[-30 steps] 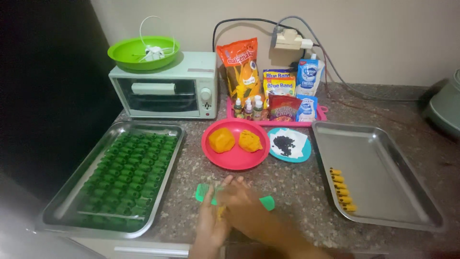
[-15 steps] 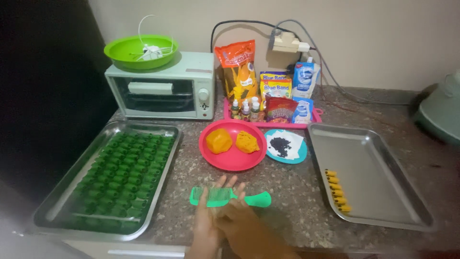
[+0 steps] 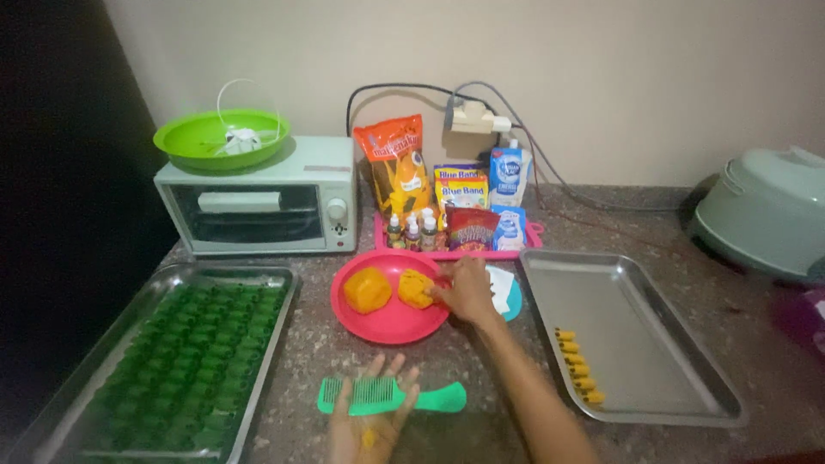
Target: Shaping dough into cookies using a comb for texture and adding chocolate fillings
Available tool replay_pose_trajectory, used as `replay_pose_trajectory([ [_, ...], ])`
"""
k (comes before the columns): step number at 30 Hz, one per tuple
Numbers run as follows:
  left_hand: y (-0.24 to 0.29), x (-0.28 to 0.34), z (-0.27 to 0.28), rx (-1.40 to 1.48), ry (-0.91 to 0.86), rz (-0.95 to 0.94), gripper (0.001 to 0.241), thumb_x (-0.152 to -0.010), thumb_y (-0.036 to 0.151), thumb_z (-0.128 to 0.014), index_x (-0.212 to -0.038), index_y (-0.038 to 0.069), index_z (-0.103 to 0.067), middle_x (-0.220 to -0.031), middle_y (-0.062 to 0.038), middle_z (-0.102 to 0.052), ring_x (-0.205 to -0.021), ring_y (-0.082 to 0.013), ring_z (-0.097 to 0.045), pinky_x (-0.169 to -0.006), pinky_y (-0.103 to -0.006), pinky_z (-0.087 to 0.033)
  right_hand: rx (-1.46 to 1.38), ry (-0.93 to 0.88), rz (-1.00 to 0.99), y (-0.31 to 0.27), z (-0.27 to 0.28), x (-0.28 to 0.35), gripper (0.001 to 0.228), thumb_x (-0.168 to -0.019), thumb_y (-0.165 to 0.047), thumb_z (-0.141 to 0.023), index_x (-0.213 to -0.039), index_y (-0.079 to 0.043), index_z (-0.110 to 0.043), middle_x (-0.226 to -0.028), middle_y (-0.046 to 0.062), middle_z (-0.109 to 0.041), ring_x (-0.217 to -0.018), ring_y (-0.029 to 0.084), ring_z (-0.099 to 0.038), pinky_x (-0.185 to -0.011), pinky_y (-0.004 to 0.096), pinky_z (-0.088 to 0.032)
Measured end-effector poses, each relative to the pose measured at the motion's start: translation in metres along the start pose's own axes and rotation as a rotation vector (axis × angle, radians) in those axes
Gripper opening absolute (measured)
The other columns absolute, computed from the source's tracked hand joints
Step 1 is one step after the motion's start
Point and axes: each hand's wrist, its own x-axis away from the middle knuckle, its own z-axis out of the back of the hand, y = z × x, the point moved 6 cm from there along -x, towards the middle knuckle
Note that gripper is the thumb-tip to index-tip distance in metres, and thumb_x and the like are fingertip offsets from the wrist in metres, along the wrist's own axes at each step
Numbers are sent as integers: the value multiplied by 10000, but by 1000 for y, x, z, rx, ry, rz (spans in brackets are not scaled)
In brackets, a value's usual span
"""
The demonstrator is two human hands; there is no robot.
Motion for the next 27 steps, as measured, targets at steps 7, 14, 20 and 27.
replay_pose_trajectory([
  [7, -4, 7, -1, 5, 118, 36, 652, -1002, 540, -333, -1451, 90, -485, -1565, -233, -502, -1471, -534, -428, -1112, -607, -370, -48, -100, -115, 9, -24, 6, 270, -740, -374, -896, -910, -184, -804, -1012, 97, -649, -1035, 328, -513, -836, 484, -429],
  [14, 0, 30, -29, -25, 182, 26, 621, -1006, 482, -339, -1452, 70, -474, -1556, -239, -502, -1403, -496, -464, -1146, -601, -362, 17, -98, -102, -8, -12, 12, 112, -831, -232, -787, -833, -136, -729, -1041, 106, -619, -1064, 347, -504, -842, 534, -417],
  [20, -3, 16, -9, 23, 93, 18, 623, -979, 500, -392, -1422, 75, -498, -1549, -264, -509, -1404, -506, -466, -1118, -608, -383, 42, -129, -127, 7, -22, 9, 162, -826, -243, -718, -674, -199, -682, -932, 85, -657, -984, 360, -549, -752, 565, -432],
  [27, 1, 37, -40, 7, 151, 15, 595, -1000, 454, -383, -1423, 53, -501, -1561, -253, -516, -1435, -506, -466, -1144, -579, -378, -720, -256, -414, -2, 26, 20, 202, -875, -256, -784, -840, -61, -820, -959, 101, -834, -873, 153, -747, -784, 343, -575],
])
